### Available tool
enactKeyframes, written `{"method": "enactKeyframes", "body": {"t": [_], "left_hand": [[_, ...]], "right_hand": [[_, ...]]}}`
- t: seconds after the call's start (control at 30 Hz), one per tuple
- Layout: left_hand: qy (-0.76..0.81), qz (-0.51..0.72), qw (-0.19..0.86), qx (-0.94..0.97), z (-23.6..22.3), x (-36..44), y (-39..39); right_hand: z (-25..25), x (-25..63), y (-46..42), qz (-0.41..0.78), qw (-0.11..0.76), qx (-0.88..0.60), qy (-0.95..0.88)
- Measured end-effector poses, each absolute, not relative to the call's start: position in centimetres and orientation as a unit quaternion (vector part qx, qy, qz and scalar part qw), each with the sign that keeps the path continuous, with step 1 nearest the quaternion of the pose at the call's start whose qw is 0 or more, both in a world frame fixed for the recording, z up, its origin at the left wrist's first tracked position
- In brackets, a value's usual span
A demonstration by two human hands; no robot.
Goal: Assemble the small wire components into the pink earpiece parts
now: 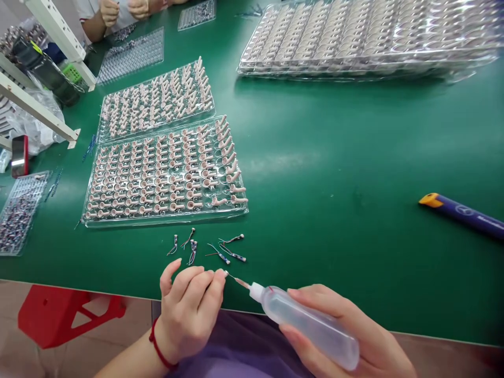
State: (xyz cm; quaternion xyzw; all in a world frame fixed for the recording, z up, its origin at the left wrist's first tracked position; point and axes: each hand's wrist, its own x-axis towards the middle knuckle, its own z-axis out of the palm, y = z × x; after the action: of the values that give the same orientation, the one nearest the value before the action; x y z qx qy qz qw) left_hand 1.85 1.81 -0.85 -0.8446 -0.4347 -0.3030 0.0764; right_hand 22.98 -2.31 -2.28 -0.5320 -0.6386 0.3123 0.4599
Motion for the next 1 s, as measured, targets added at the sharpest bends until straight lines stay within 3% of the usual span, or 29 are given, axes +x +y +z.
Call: {"method": "enactKeyframes", "body": {"t": [0.8,0.9,1.0], "left_hand": [[-0.445,-0.321,0.069,-0.833,-0.6,1.8,2.1],[-0.448,-0.344,-0.012,-0.825,0.3,1.4,1.3],[-0.457,-0.375,-0.2,-0.781,1.2,1.0,-0.3]], "right_hand": [[-2.5,24.1,-2.5,0.319,0.47,-0.582,-0.582],[-2.5,24.4,-1.6,0.335,0.482,-0.604,-0.539],[-2.9,24.6,-0.6,0.353,0.493,-0.606,-0.515]]}}
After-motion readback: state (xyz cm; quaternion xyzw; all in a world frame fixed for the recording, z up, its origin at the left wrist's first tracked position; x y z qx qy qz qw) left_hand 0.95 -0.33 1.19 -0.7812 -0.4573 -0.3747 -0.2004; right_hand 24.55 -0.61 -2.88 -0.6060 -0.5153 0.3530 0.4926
